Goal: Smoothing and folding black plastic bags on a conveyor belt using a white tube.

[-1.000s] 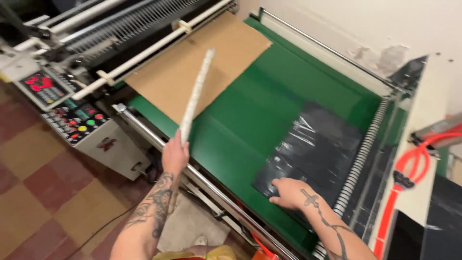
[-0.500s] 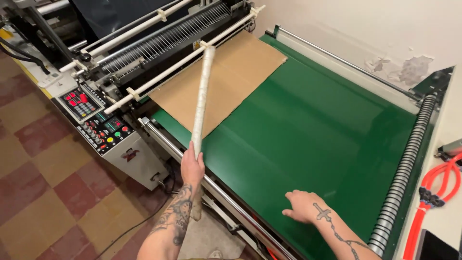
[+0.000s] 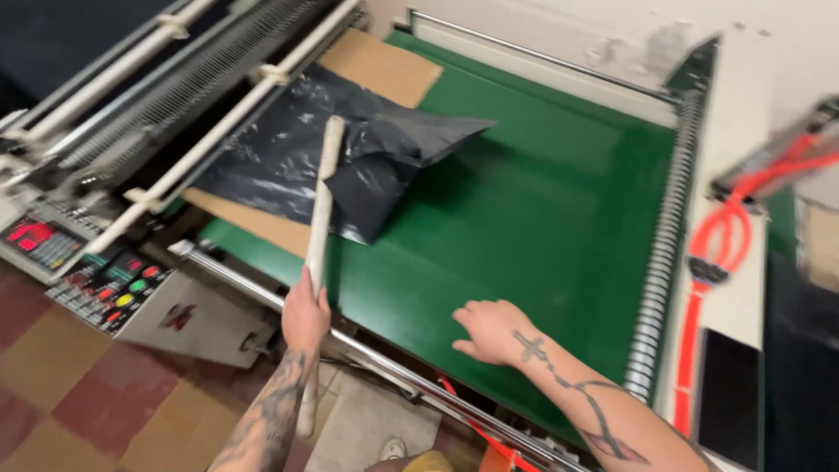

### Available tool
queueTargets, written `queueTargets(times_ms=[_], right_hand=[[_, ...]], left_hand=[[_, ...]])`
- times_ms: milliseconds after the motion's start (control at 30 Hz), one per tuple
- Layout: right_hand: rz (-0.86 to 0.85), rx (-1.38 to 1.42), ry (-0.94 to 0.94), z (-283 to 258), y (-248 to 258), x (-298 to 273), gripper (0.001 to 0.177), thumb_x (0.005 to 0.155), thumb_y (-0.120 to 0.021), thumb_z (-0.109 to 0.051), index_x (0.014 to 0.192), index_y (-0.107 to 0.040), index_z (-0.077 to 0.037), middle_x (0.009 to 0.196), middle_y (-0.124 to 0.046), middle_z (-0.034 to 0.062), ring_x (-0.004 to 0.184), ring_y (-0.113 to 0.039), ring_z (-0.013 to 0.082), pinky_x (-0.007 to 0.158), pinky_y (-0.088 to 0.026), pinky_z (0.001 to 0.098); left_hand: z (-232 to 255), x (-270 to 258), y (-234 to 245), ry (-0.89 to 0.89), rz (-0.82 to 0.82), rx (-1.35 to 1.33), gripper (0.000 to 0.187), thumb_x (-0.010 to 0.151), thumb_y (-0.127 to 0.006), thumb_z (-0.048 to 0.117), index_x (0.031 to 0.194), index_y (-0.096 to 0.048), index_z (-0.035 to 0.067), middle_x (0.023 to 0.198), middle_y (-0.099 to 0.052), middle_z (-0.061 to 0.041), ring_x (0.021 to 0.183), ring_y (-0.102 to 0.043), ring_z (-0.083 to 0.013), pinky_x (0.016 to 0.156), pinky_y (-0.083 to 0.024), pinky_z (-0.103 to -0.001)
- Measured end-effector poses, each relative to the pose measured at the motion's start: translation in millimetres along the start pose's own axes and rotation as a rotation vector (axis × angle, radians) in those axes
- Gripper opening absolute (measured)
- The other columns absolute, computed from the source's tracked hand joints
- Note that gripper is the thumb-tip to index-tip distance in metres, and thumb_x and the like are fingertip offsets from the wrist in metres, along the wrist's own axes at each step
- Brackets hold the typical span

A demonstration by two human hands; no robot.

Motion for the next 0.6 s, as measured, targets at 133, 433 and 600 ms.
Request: queueTargets(times_ms=[133, 433, 600], right_hand=[[-0.179, 0.061, -0.065, 5.1, -12.8, -8.2, 0.041, 0.101, -0.058, -0.046, 0.121, -0.059, -0.01, 0.109, -0.066, 0.0116, 0.096, -0.067, 0.0332, 0.079, -0.056, 0.0492], [0.083, -0.123, -0.543, 123.6, -37.4, -5.3, 0.055, 0.09, -0.064, -0.044, 0.135, -0.055, -0.015, 0.148, -0.044, 0.0179, 0.132, -0.043, 0.0381, 0.099, -0.04, 0.0549], [0.056, 0.521, -1.32, 169.1, -84.0, -31.3, 0.058, 0.092, -0.063, -0.054, 0.124, -0.069, -0.006, 0.107, -0.073, 0.0175, 0.105, -0.069, 0.0312, 0.09, -0.046, 0.0484]], left_hand=[[87.1, -71.1, -18.3, -0.242, -0.033, 0.007, 0.059, 0.098, -0.057, 0.027, 0.151, -0.048, 0.004, 0.099, -0.066, -0.016, 0.088, -0.061, -0.038, 0.073, -0.052, -0.05], [234.9, -176.2, -53.3, -0.607, -0.557, -0.183, 0.057, 0.096, -0.057, 0.028, 0.15, -0.044, 0.013, 0.106, -0.06, -0.011, 0.078, -0.061, -0.0382, 0.062, -0.05, -0.052], [198.8, -164.1, -79.0, -0.695, -0.735, -0.15, 0.064, 0.093, -0.062, 0.041, 0.154, -0.041, 0.031, 0.115, -0.066, -0.002, 0.108, -0.068, -0.0282, 0.094, -0.054, -0.041]])
Point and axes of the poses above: each hand's wrist, its own x-axis towards the middle knuckle, its own y-axis out of the back of the hand, z = x × y, the point moved 9 cm from there along x, towards the middle knuckle
